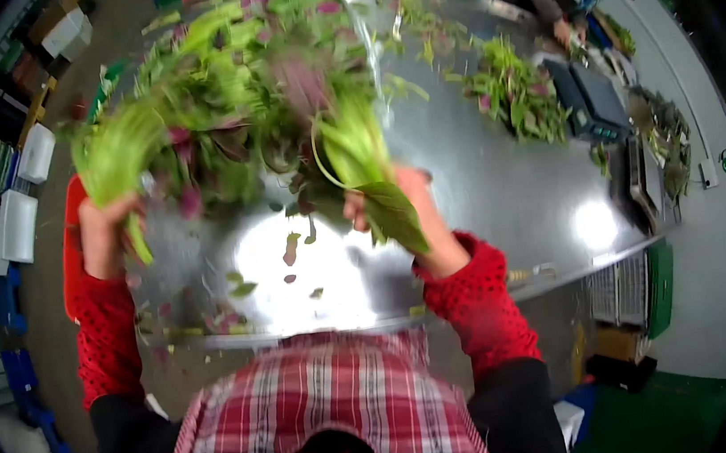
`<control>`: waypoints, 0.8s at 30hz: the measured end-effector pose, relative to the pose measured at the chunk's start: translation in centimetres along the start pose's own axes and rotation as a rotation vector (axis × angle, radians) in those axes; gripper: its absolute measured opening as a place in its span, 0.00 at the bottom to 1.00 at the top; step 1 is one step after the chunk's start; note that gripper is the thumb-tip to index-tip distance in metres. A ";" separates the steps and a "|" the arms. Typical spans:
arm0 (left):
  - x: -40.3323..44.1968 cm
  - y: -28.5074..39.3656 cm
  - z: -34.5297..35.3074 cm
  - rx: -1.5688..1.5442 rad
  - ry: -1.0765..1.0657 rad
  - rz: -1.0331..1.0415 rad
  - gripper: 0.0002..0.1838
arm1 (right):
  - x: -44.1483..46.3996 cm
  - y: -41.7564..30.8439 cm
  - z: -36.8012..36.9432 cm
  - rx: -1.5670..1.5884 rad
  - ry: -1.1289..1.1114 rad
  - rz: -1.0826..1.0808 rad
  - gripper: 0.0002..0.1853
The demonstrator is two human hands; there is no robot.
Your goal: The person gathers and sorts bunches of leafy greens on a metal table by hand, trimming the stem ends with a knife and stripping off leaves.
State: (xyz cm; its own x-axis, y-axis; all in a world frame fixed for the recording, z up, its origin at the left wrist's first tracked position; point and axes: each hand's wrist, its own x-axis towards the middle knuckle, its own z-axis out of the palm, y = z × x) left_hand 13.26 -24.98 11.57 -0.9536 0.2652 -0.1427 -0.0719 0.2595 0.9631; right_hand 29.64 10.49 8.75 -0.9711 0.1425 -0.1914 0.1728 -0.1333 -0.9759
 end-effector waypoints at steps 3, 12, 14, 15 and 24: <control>0.9 -0.7 2.4 -0.189 0.067 -0.006 0.05 | 2.2 3.2 -0.5 -0.033 0.091 -0.010 0.06; 2.6 -4.8 4.5 -0.195 -0.025 -0.215 0.06 | 3.5 5.3 -1.3 0.220 0.181 0.284 0.07; 1.8 -4.7 5.7 -0.357 0.011 -0.031 0.06 | 3.3 5.1 -1.1 0.363 0.069 0.122 0.07; 2.0 -2.4 4.9 -0.312 0.002 0.033 0.06 | 3.1 1.7 -0.5 0.189 0.104 0.074 0.07; 1.6 -3.1 5.4 -0.455 0.128 -0.054 0.08 | 2.0 1.8 -0.1 0.201 0.191 -0.028 0.09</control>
State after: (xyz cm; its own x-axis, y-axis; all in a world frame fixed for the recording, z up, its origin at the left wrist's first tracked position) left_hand 13.59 -20.34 7.08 -0.9713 0.1389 -0.1932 -0.2157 -0.1713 0.9613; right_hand 28.05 10.64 6.58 -0.9230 0.3291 -0.1994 0.0915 -0.3157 -0.9444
